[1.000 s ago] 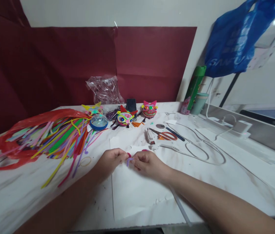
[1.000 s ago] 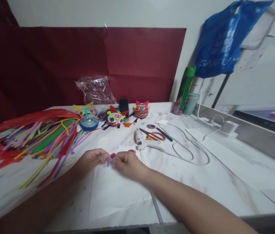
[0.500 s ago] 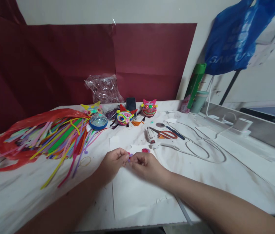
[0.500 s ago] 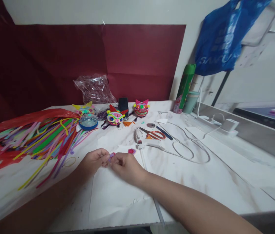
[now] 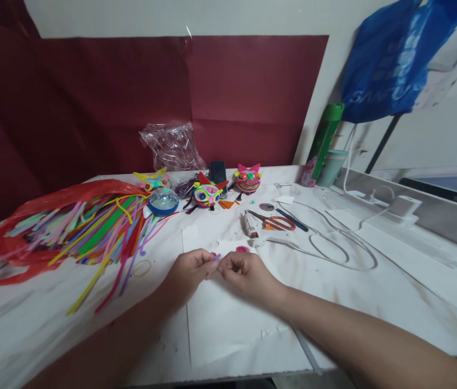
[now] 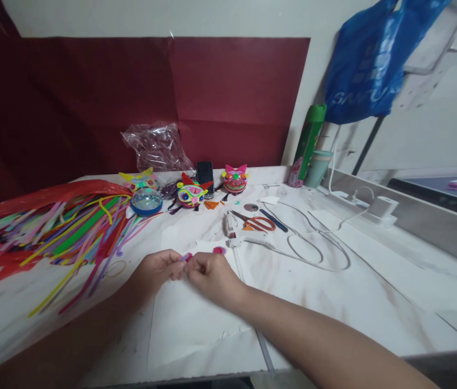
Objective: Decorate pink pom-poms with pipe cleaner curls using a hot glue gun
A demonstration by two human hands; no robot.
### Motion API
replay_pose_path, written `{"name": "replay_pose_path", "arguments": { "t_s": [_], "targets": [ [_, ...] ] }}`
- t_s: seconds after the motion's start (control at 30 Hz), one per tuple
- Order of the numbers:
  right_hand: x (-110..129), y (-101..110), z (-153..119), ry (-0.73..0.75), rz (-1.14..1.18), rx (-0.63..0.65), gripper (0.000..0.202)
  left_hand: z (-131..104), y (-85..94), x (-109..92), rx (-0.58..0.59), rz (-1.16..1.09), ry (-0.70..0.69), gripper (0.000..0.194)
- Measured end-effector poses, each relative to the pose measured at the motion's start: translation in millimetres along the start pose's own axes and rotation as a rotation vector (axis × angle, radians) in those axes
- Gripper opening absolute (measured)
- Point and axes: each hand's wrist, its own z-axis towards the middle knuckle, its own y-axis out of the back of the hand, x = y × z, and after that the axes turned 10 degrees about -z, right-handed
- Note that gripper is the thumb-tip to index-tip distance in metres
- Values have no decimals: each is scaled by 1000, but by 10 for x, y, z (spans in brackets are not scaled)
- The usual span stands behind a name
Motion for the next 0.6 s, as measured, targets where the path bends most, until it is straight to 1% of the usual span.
{"name": "replay_pose_path", "arguments": {
  "t_s": [0.1,0.17,0.3,0.37,0.47,0.5,0.6],
  "targets": [
    [40,28,14,-3,107,-3,13,17,15,29,13,8,-16,26],
    [46,42,23,-4,163,-6,11,22,21,47,43,14,-2,24],
    [19,46,18,15,139,-5,18,13,25,62,95,18,49,22],
    [9,47,7,23,180,0,21,-4,18,44,102,19,56,23],
    [7,46,-4,28,258,20,21,-31,-11,-12,63,32,38,24],
    [7,40,-7,30,235,10,20,-36,-21,-31,40,34,34,25],
    [2,9,-2,55,67,-53,14,-25,-30,-58,-8,59,21,28]
  ]
}}
